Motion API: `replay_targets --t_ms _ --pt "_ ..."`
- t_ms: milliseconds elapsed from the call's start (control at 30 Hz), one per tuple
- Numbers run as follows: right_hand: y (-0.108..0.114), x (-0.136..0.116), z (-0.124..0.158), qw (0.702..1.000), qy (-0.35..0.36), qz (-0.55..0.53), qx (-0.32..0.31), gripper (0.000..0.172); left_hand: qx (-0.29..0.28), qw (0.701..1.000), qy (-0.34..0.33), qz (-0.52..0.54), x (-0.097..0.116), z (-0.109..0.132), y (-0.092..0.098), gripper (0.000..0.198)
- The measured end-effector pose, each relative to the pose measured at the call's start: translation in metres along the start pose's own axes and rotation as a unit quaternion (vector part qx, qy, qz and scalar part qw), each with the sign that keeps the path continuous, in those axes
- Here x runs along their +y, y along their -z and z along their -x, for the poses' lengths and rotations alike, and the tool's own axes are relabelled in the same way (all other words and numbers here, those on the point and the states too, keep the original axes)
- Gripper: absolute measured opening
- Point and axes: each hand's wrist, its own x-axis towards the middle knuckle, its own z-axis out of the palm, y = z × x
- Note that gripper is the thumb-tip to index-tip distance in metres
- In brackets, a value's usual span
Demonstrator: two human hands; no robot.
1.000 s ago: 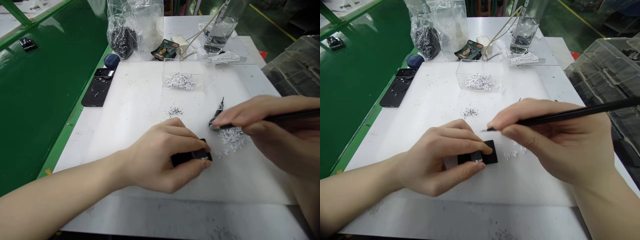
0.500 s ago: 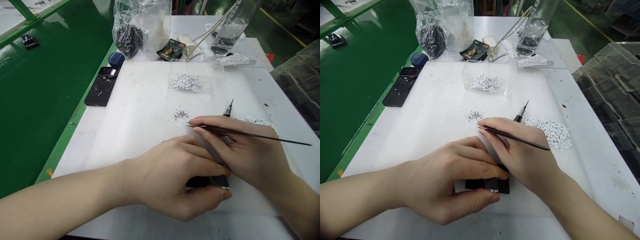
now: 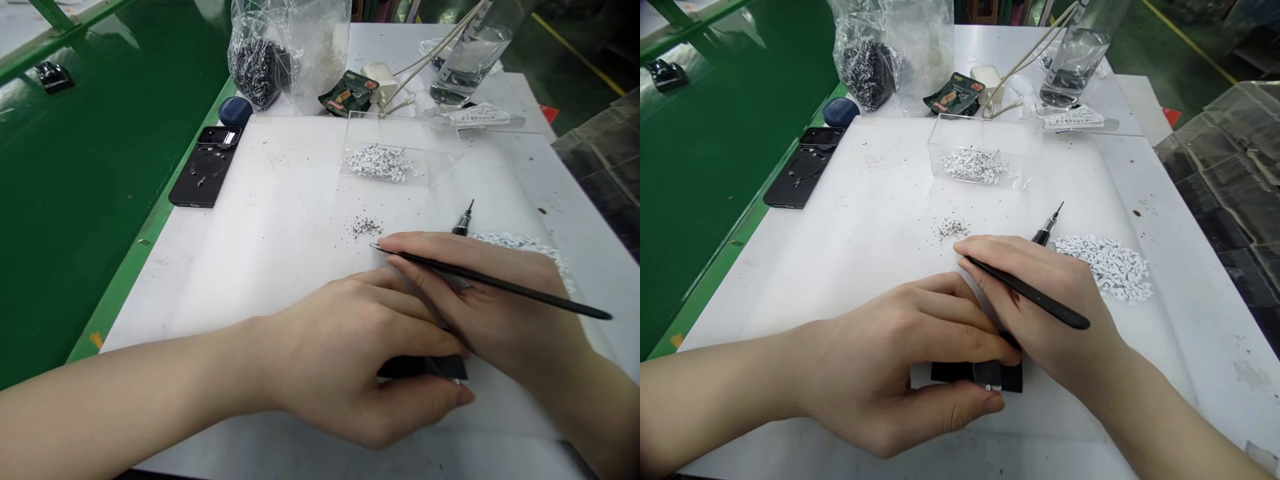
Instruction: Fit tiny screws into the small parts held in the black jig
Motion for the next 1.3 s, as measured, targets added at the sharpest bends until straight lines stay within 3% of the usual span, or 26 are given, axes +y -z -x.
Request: replay_targets --t_ms 267,467,1000,1200,1300 --pt "0.0001 0.0005 0.0016 1.0 -0.005 -0.002 -0.007 0.02 0.002 1.0 -0.002 0.009 -0.0011 0.0006 -0.0017 0.029" --pt "0.0032 0.0002 0.0009 1.0 -0.017 0.007 0.022 0.019 0.006 1.0 -0.008 0.012 -0.0031 -0.0002 -0.0014 0.028" --pt "0.0043 0.0006 -0.0008 0.999 -0.005 -0.035 -0.009 0.019 0.002 1.0 0.006 0.013 0.0011 0.0008 0.0009 0.022" --pt "0.0042 -0.0002 0.0001 1.0 -0.006 -0.025 0.0 0.019 0.001 1.0 -0.006 0.01 0.0 0.0015 -0.0002 0.023" --pt "0.0078 -0.0021 -0.0016 0.999 -0.032 -0.021 0.033 0.015 0.016 1.0 -0.008 -0.007 0.0009 0.0035 -0.0007 0.022"
